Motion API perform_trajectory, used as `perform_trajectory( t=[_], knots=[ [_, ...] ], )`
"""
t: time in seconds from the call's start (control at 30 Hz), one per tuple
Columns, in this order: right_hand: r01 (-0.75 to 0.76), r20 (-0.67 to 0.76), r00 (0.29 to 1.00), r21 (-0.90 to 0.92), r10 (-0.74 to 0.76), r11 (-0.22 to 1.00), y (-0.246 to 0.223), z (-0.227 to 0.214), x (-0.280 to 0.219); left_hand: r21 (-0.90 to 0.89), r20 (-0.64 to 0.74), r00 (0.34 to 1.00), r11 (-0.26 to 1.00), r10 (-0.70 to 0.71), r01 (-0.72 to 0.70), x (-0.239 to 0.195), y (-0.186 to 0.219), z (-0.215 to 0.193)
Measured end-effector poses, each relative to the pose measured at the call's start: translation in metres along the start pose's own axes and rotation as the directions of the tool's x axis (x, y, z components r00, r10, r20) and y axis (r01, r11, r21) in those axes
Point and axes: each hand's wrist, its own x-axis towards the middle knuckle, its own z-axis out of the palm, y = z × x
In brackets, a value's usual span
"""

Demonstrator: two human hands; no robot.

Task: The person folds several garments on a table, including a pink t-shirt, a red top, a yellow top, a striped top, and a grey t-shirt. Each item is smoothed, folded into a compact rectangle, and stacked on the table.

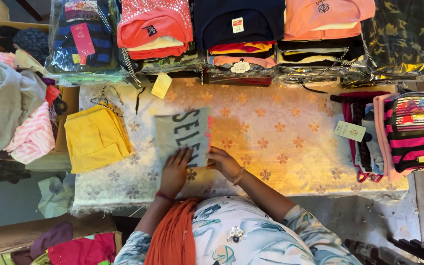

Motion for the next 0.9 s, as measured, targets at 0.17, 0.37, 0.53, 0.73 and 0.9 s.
perform_trajectory(
  t=[0.17, 0.37, 0.53, 0.73, 0.9],
  knots=[
    [0.179, -0.05, 0.98, -0.2, -0.192, 0.963, -0.001, -0.062, -0.022, -0.487, 0.136, 0.987, 0.873, 0.092, -0.014, 0.033, 0.045, -0.062],
    [0.179, -0.045, 0.982, -0.125, -0.185, 0.976, -0.018, -0.064, -0.072, -0.707, 0.242, 0.885, 0.698, 0.397, -0.119, 0.062, 0.075, -0.066],
    [0.057, 0.401, 0.838, 0.61, -0.37, 0.79, 0.053, -0.208, -0.067, -0.802, 0.346, 0.903, 0.58, 0.255, 0.144, 0.089, 0.055, -0.016],
    [0.065, -0.47, 0.881, 0.017, -0.049, 0.998, -0.045, -0.116, -0.064, -0.859, 0.238, 0.917, 0.37, -0.32, 0.353, 0.086, -0.004, 0.115],
    [-0.073, -0.499, 0.853, -0.398, -0.149, 0.914, -0.024, -0.135, -0.063, -0.688, 0.15, 0.932, 0.642, -0.33, 0.338, 0.061, 0.038, 0.042]
  ],
)
